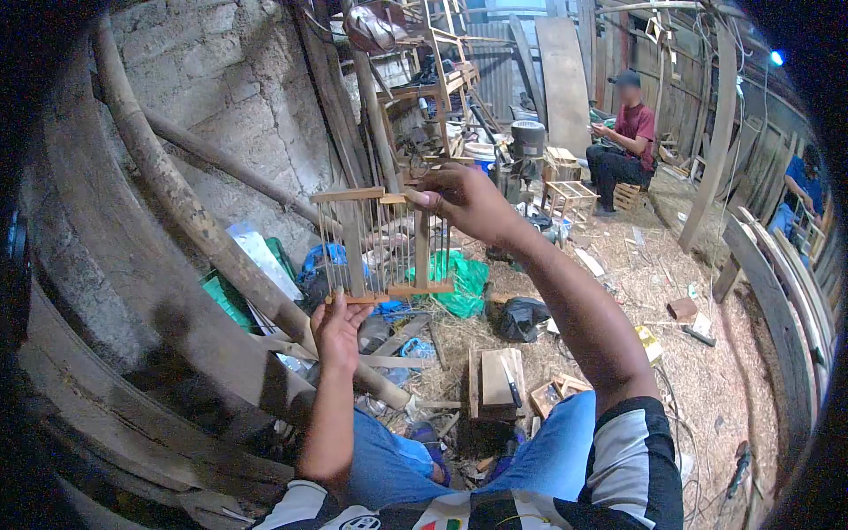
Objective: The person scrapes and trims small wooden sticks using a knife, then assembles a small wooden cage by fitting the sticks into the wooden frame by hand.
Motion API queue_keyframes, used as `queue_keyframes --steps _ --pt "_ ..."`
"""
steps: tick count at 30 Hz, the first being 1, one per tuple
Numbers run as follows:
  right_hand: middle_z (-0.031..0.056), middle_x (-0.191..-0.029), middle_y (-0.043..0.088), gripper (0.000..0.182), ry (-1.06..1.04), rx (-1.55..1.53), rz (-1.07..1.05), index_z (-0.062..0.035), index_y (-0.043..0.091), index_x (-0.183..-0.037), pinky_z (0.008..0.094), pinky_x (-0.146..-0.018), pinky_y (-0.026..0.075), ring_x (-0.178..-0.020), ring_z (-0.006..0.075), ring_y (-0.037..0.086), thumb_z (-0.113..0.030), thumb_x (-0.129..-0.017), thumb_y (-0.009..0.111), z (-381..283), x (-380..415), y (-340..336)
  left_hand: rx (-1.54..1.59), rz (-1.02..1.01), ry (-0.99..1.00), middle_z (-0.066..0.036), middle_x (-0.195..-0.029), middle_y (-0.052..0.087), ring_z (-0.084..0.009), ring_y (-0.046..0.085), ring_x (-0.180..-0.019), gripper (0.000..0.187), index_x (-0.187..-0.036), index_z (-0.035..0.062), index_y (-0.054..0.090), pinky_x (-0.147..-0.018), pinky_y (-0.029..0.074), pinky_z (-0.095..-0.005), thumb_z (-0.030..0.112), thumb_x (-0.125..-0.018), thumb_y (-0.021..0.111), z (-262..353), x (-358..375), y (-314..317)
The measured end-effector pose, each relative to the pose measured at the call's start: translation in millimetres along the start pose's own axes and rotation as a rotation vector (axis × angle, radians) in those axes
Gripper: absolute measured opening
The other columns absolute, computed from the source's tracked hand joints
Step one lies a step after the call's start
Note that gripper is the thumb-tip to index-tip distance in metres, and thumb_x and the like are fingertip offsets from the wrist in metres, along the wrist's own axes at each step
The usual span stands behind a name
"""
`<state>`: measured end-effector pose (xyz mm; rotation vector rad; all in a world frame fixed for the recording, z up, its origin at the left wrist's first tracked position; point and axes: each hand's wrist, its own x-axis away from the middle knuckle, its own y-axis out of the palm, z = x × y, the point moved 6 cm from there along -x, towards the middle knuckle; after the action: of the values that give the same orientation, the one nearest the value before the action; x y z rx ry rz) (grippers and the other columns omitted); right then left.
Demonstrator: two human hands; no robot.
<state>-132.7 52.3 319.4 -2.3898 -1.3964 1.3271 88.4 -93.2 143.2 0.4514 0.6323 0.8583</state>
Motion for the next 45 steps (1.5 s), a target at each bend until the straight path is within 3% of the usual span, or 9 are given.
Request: queue_keyframes --steps 4,5,7,10,17,21,25,27,45 --pt "0.0092 -0.103 0.067 0.031 0.030 0.191 -0.050 0.0040 0.069 -0.110 0.0320 -0.086 0.054 -0.099 0.0153 0.065 -0.022 -0.095 0.071 -15.3 -2.9 -5.2 -0.013 -0.018 0.020 -0.009 -0.096 0.068 -0.0214 0.070 -0.088 0.019 -0.108 0.0013 0.062 -0.081 0.061 -0.0387 0.016 -0.097 0.066 4.0 -0.8 2.1" --pt "0.0092 -0.103 0.067 0.031 0.028 0.192 -0.050 0.0040 0.069 -0.110 0.0320 -0.086 0.054 -0.099 0.0153 0.065 -0.022 -0.095 0.071 -8.6 -4.4 -5.9 -0.205 0.014 0.201 -0.007 -0.096 0.067 -0.0182 0.068 -0.088 0.019 -0.108 0.0001 0.062 -0.081 0.059 -0.0350 0.014 -0.097 0.066 16.1 -0.3 2.2" --pt "0.0183 -0.098 0.067 0.028 -0.194 0.220 -0.016 0.0019 0.069 -0.107 0.0401 -0.082 0.053 -0.093 0.0311 0.069 -0.016 -0.087 0.075 -11.4 -4.8 -5.1 -0.398 0.045 0.380 -0.005 -0.097 0.067 -0.0150 0.066 -0.088 0.019 -0.109 -0.0011 0.063 -0.081 0.056 -0.0314 0.013 -0.096 0.067 33.8 0.9 5.0" --pt "0.0204 -0.099 0.067 0.027 -0.277 0.472 -0.136 0.0006 0.068 -0.105 0.0444 -0.083 0.052 -0.095 0.0387 0.067 -0.012 -0.082 0.075 -30.0 9.1 1.5 -0.561 0.018 0.519 -0.003 -0.100 0.066 -0.0093 0.061 -0.088 0.019 -0.106 -0.0041 0.065 -0.080 0.047 -0.0235 0.011 -0.095 0.069 57.9 -1.9 12.4" --pt "0.0156 -0.099 0.064 0.044 -0.207 0.443 -0.117 -0.0089 0.060 -0.115 0.0447 -0.076 0.054 -0.089 0.0383 0.067 -0.008 -0.075 0.077 -24.8 52.9 52.5 -0.428 0.029 0.447 -0.002 -0.098 0.067 -0.0085 0.062 -0.089 0.017 -0.105 -0.0013 0.066 -0.080 0.049 -0.0241 0.011 -0.095 0.070 40.3 -4.6 18.6" --pt "0.0161 -0.106 0.067 0.041 -0.086 0.498 -0.061 -0.0161 0.060 -0.121 0.0492 -0.074 0.056 -0.093 0.0395 0.067 -0.030 -0.084 0.073 -19.2 72.2 88.5 -0.353 0.074 0.462 -0.002 -0.097 0.067 -0.0087 0.062 -0.089 0.016 -0.105 -0.0013 0.066 -0.081 0.049 -0.0241 0.011 -0.096 0.069 35.0 -2.1 30.4" --pt "0.0131 -0.097 0.065 0.035 -0.118 0.519 0.068 -0.0161 0.061 -0.119 0.0471 -0.067 0.055 -0.088 0.0361 0.068 -0.027 -0.087 0.070 -16.6 75.0 108.6 -0.373 0.069 0.487 -0.002 -0.097 0.067 -0.0084 0.062 -0.089 0.015 -0.105 -0.0012 0.066 -0.080 0.049 -0.0244 0.011 -0.096 0.068 34.7 -1.9 30.9" --pt "0.0102 -0.091 0.063 0.046 -0.128 0.550 0.121 -0.0158 0.062 -0.123 0.0441 -0.060 0.053 -0.077 0.0324 0.067 -0.015 -0.078 0.075 -15.2 72.9 113.1 -0.390 0.066 0.494 -0.002 -0.097 0.067 -0.0082 0.062 -0.088 0.015 -0.105 -0.0012 0.066 -0.080 0.049 -0.0242 0.011 -0.096 0.068 37.4 0.3 34.3" --pt "0.0076 -0.080 0.058 0.015 -0.149 0.554 0.209 -0.0124 0.074 -0.094 0.0425 -0.058 0.051 -0.072 0.0290 0.064 -0.020 -0.081 0.075 -9.3 64.3 112.5 -0.489 0.083 0.536 -0.009 -0.103 0.068 -0.0155 0.067 -0.092 0.024 -0.110 -0.0066 0.064 -0.085 0.057 -0.0304 0.012 -0.096 0.068 31.9 -5.8 29.6"
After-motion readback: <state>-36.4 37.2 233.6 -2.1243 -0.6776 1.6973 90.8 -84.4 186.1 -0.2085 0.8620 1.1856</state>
